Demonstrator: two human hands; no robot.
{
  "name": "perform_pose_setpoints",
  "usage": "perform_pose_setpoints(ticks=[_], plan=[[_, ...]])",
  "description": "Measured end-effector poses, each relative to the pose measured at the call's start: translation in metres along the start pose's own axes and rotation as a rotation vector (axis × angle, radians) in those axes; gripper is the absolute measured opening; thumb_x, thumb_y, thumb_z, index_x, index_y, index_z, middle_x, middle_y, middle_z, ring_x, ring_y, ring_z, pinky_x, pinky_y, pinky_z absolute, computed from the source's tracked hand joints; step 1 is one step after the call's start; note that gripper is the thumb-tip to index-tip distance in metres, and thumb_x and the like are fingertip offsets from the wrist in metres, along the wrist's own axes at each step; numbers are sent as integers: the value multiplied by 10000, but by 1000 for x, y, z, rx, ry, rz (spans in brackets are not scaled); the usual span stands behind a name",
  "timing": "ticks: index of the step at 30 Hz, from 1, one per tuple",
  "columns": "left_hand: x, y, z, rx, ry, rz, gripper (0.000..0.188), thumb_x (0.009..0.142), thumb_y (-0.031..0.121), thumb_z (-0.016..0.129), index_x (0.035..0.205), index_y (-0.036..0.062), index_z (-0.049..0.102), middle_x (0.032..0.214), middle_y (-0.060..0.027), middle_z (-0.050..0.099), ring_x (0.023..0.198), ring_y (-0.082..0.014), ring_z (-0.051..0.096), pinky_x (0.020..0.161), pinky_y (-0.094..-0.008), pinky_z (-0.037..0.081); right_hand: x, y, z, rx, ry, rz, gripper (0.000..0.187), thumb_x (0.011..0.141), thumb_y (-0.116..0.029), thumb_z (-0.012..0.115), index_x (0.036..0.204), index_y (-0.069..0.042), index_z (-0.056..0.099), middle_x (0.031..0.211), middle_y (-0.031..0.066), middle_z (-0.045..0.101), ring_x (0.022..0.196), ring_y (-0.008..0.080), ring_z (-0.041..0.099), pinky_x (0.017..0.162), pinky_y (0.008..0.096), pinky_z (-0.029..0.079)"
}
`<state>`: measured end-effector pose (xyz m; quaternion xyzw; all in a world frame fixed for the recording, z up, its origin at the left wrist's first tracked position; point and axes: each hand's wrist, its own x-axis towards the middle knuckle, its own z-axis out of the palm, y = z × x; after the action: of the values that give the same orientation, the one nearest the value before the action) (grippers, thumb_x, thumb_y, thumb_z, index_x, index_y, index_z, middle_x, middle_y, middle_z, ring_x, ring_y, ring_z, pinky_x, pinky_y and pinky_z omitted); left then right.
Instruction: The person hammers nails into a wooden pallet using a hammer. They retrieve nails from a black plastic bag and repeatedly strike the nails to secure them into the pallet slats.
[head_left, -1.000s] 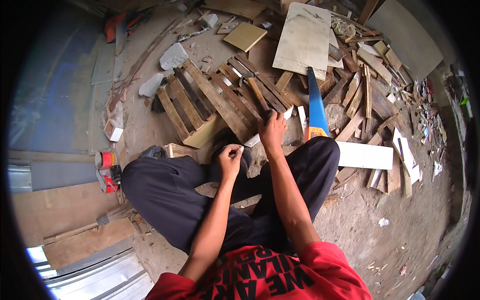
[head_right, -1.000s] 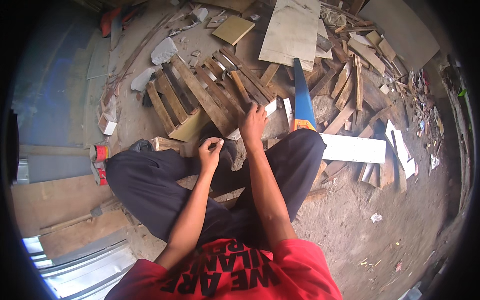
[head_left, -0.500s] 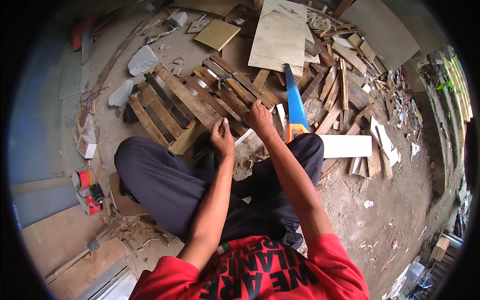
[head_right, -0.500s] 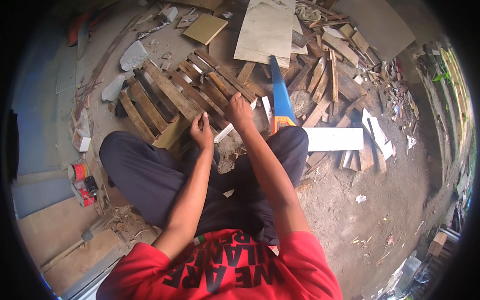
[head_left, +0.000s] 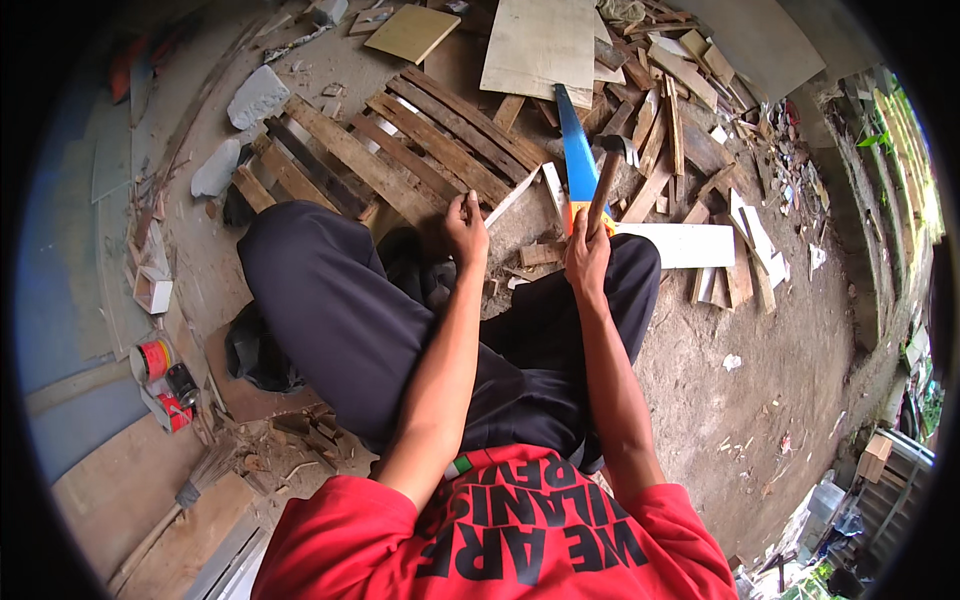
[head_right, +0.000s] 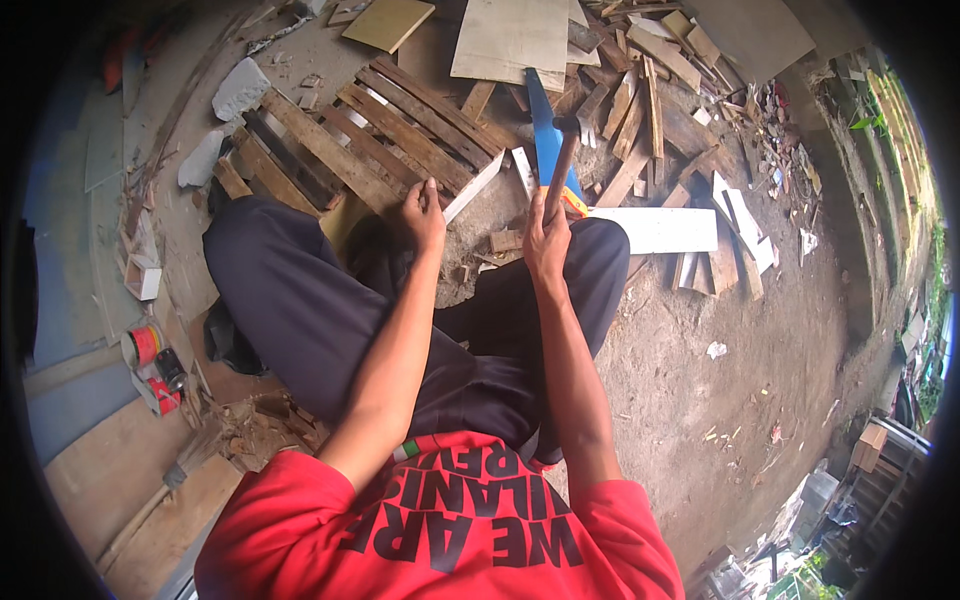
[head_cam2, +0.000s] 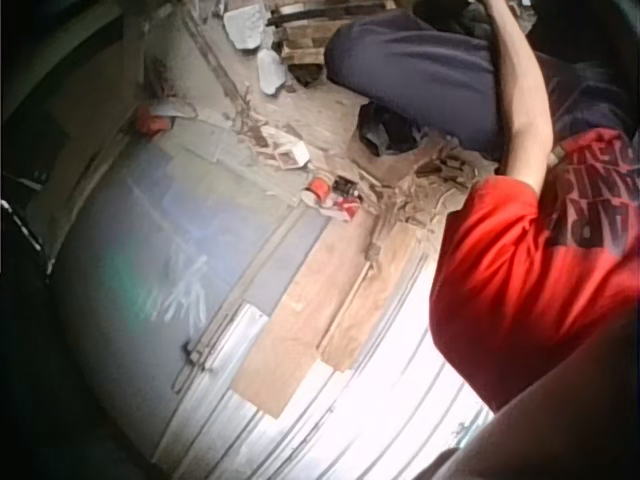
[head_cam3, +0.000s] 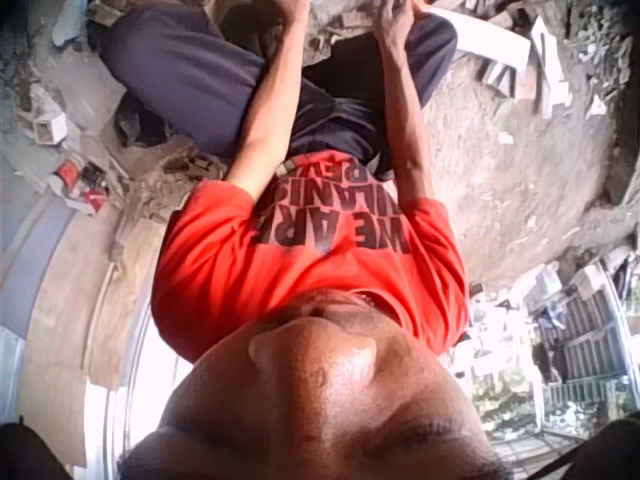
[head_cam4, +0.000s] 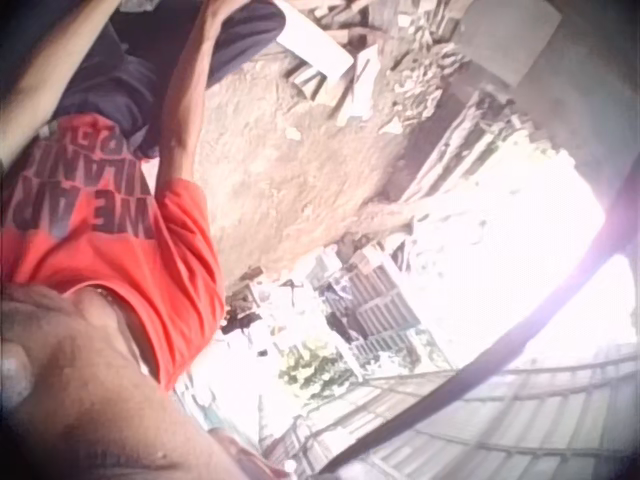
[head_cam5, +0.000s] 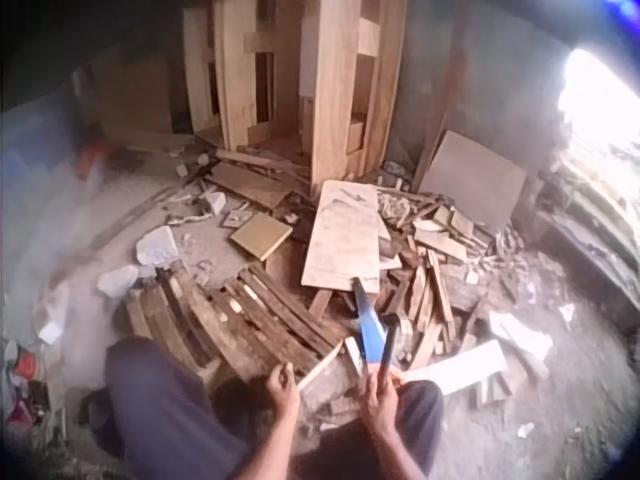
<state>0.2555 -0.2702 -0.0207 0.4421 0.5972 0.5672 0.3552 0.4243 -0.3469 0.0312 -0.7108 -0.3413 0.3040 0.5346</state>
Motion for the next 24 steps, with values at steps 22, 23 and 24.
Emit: perform_pose_setpoints(ticks=[22, 23, 24], plan=[[-3, 11, -7, 126, -227, 143, 177, 926, 167, 671, 978, -1, 682, 856, -126, 701, 771, -207, 659, 705, -315, 504, -53, -23, 16, -335, -254, -58, 452, 1040, -382, 458, 870, 29, 536, 698, 313, 579, 743, 524, 597, 626, 550, 436], [-1, 11, -3, 58, -226, 61, 186, 924, 172, 679, 978, -5, 690, 852, -117, 706, 764, -174, 655, 701, -300, 502, -50, -19, 19, -389, -253, -78, 436, 1044, -372, 457, 872, 21, 531, 685, 299, 571, 725, 520, 590, 602, 536, 434], [3, 6, 2, 60, -185, 76, 200, 920, 176, 689, 976, -16, 706, 812, -85, 706, 727, -105, 621, 679, -273, 497, -47, -15, 20, -443, -250, -97, 420, 1048, -363, 456, 874, 14, 526, 673, 285, 563, 706, 515, 583, 578, 522, 432]])
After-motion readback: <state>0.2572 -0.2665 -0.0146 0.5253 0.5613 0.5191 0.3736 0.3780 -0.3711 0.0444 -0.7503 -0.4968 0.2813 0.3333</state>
